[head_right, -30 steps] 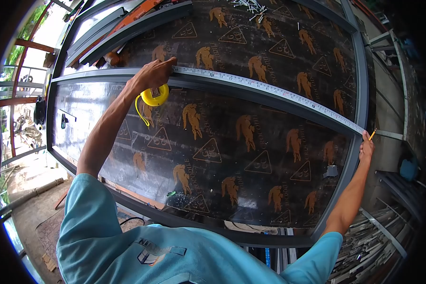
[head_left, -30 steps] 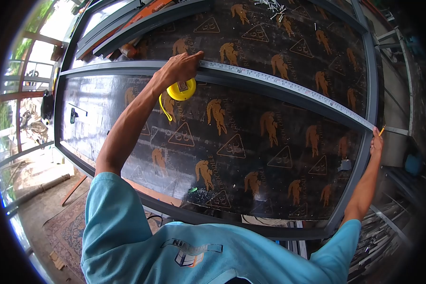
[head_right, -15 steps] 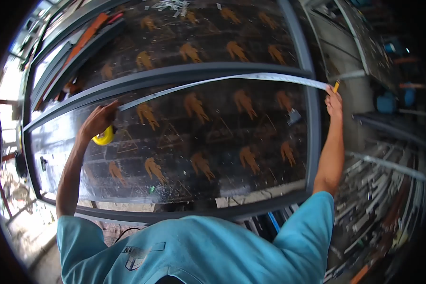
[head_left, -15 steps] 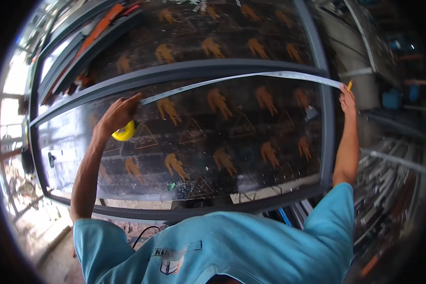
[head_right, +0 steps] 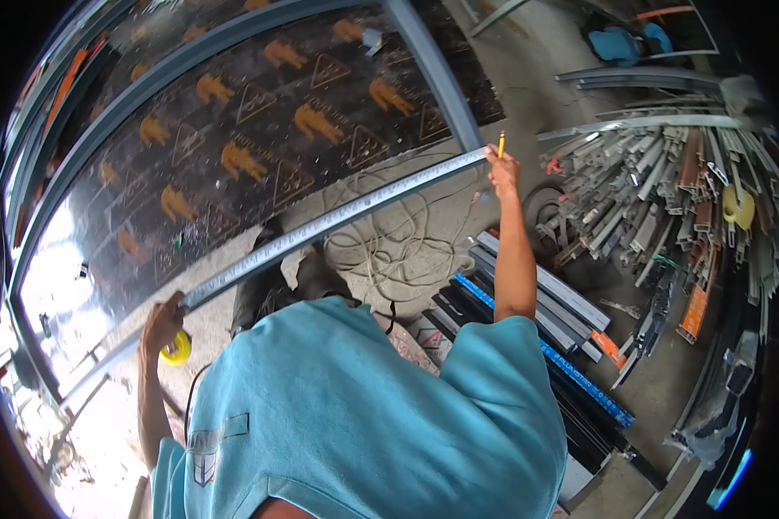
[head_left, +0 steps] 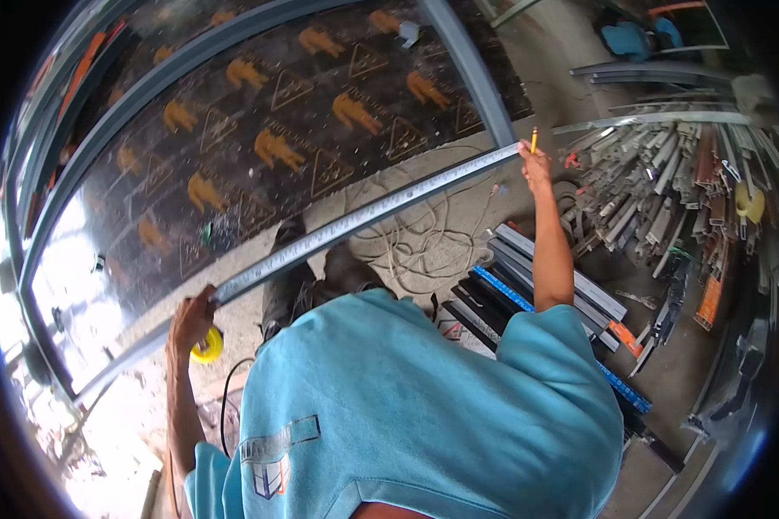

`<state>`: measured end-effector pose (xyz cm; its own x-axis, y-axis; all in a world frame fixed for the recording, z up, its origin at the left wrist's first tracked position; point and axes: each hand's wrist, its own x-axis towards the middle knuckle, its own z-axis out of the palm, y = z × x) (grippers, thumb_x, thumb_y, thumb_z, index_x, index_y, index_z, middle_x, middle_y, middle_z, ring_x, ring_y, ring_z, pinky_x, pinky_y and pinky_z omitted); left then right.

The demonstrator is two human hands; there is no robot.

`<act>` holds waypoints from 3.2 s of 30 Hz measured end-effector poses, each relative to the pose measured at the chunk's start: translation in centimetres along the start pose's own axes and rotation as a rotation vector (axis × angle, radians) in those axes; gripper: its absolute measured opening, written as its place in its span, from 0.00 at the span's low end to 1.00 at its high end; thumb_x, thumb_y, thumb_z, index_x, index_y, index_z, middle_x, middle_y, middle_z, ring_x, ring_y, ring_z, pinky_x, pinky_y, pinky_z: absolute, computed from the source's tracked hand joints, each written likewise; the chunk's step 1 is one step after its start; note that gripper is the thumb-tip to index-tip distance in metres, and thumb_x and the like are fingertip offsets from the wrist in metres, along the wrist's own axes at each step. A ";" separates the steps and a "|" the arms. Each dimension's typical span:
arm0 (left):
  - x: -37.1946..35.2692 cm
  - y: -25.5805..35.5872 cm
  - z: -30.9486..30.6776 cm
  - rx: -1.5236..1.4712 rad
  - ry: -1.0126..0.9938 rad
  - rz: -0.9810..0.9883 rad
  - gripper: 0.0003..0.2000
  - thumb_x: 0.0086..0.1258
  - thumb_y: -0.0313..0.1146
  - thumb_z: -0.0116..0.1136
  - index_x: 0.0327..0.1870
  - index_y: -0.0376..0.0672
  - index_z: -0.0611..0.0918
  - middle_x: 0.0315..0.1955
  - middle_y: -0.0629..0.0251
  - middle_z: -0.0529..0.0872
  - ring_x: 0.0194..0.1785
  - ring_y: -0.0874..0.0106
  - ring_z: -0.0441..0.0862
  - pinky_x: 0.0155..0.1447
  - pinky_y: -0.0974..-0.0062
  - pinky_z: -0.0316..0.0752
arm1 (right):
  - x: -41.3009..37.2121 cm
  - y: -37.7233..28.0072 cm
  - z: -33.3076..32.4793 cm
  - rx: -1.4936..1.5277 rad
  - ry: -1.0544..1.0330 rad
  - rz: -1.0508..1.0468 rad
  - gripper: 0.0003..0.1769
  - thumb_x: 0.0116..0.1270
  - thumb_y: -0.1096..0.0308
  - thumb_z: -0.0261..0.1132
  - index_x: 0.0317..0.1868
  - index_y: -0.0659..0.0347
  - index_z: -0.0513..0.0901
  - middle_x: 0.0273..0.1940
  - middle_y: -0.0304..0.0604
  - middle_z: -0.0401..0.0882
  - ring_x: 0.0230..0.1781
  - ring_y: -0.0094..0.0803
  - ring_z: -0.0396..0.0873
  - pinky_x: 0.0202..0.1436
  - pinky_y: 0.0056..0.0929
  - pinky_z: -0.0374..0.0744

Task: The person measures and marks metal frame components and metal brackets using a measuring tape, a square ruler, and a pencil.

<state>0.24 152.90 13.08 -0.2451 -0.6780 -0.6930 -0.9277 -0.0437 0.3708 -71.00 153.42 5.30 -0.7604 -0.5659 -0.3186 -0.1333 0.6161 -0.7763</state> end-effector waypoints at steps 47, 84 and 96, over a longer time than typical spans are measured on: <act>1.7 -4.3 4.5 -0.074 0.159 0.137 0.13 0.71 0.27 0.49 0.54 0.40 0.77 0.38 0.52 0.87 0.37 0.63 0.87 0.43 0.64 0.83 | -35.8 -4.6 26.1 0.233 -1.053 -0.591 0.14 0.64 0.73 0.53 0.41 0.70 0.84 0.38 0.49 0.84 0.36 0.31 0.84 0.41 0.25 0.81; 1.9 -4.8 4.9 -0.110 0.188 0.180 0.15 0.69 0.27 0.49 0.57 0.45 0.77 0.40 0.55 0.87 0.38 0.63 0.87 0.39 0.69 0.85 | -37.8 -3.9 27.5 -0.205 -0.730 -1.209 0.08 0.64 0.75 0.56 0.33 0.63 0.82 0.36 0.40 0.84 0.32 0.29 0.83 0.33 0.23 0.76; 1.9 -4.6 5.0 0.008 0.240 0.269 0.11 0.73 0.28 0.49 0.53 0.41 0.77 0.36 0.51 0.87 0.37 0.62 0.87 0.41 0.66 0.84 | -37.6 -4.0 27.9 -0.166 -0.655 -1.352 0.02 0.58 0.76 0.61 0.28 0.65 0.79 0.30 0.39 0.83 0.28 0.30 0.83 0.28 0.23 0.77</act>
<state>2.64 155.48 6.99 -0.4087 -0.8175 -0.4057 -0.8412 0.1649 0.5150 -24.19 156.97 5.18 0.3929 -0.8503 0.3503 -0.5823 -0.5248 -0.6209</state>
